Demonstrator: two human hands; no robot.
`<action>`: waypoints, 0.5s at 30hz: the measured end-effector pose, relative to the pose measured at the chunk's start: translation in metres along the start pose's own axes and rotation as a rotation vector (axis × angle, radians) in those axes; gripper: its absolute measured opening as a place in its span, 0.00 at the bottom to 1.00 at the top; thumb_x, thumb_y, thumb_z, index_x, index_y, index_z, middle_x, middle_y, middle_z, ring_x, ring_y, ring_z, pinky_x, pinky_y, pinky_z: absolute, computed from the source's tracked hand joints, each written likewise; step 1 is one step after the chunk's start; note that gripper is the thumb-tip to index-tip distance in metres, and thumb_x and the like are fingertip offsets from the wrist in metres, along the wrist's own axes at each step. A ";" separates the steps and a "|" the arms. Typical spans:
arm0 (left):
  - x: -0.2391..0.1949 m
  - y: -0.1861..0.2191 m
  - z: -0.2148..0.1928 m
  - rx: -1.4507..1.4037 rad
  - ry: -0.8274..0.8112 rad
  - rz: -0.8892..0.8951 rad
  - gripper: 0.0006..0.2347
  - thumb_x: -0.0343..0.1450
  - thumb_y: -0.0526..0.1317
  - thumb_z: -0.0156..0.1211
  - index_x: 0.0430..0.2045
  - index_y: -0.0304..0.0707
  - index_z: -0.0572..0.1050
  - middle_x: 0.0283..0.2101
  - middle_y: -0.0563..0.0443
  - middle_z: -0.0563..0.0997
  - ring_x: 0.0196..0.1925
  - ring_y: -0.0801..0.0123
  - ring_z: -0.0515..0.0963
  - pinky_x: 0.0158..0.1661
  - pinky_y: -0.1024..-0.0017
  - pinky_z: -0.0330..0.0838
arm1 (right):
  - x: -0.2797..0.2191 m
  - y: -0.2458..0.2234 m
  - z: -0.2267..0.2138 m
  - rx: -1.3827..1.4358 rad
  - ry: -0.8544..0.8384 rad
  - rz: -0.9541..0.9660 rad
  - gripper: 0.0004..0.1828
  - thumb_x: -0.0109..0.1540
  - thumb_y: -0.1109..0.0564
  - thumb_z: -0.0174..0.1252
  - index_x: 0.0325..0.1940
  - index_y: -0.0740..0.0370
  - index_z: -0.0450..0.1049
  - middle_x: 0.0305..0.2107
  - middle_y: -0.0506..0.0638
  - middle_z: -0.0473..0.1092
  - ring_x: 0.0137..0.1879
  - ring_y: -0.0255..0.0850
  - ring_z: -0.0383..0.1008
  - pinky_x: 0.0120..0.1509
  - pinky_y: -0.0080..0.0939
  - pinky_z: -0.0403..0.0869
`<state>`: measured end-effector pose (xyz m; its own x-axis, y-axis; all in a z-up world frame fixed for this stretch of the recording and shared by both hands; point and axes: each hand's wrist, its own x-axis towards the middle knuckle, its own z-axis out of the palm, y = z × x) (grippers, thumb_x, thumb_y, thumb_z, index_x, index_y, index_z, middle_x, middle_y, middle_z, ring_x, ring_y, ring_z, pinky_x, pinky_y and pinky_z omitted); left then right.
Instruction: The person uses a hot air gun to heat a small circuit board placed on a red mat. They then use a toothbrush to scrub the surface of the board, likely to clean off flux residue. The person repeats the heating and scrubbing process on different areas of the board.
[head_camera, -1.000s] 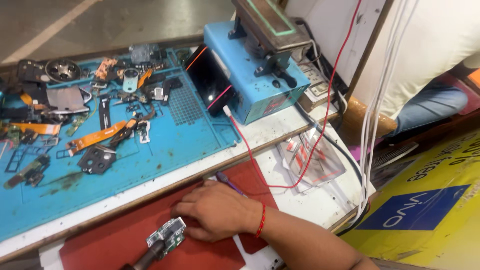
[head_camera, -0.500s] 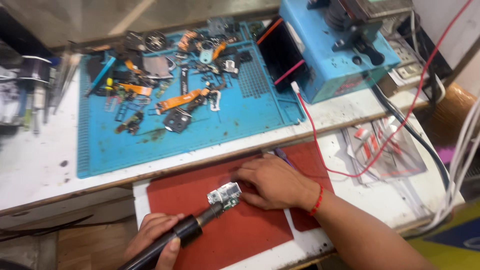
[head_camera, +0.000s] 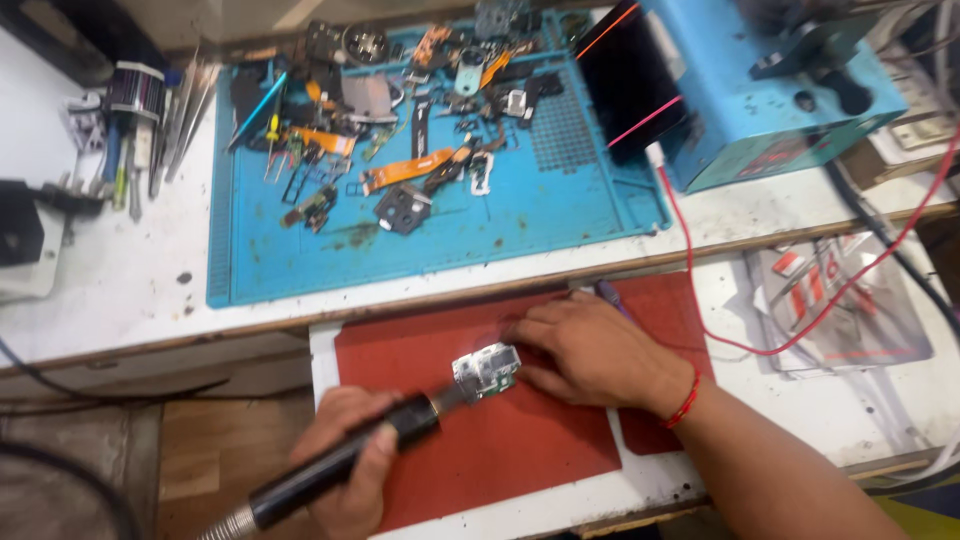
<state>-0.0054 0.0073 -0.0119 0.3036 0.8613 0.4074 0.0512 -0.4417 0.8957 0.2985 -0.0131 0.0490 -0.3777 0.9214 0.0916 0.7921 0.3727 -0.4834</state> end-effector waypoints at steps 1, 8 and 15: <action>0.002 0.005 0.002 0.006 0.101 -0.093 0.11 0.71 0.37 0.62 0.42 0.27 0.80 0.43 0.41 0.84 0.46 0.59 0.82 0.51 0.66 0.74 | 0.001 -0.002 -0.002 0.004 0.016 -0.014 0.19 0.56 0.51 0.64 0.49 0.60 0.76 0.39 0.54 0.76 0.47 0.54 0.76 0.52 0.55 0.69; -0.003 0.009 0.006 0.044 0.179 -0.115 0.12 0.72 0.42 0.63 0.41 0.30 0.79 0.42 0.46 0.82 0.46 0.62 0.80 0.51 0.64 0.74 | 0.000 -0.003 -0.001 -0.014 -0.061 0.041 0.20 0.56 0.50 0.65 0.51 0.57 0.77 0.35 0.51 0.76 0.43 0.51 0.76 0.48 0.52 0.69; -0.005 0.006 0.003 0.078 0.082 -0.003 0.12 0.72 0.44 0.64 0.40 0.34 0.80 0.41 0.46 0.84 0.46 0.65 0.81 0.53 0.65 0.75 | 0.001 -0.003 0.001 -0.047 -0.057 0.047 0.19 0.57 0.50 0.65 0.49 0.58 0.77 0.35 0.51 0.76 0.44 0.51 0.76 0.49 0.53 0.69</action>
<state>-0.0038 0.0001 -0.0090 0.2245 0.8787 0.4212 0.1269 -0.4549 0.8814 0.2954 -0.0135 0.0492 -0.3651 0.9308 0.0198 0.8308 0.3353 -0.4443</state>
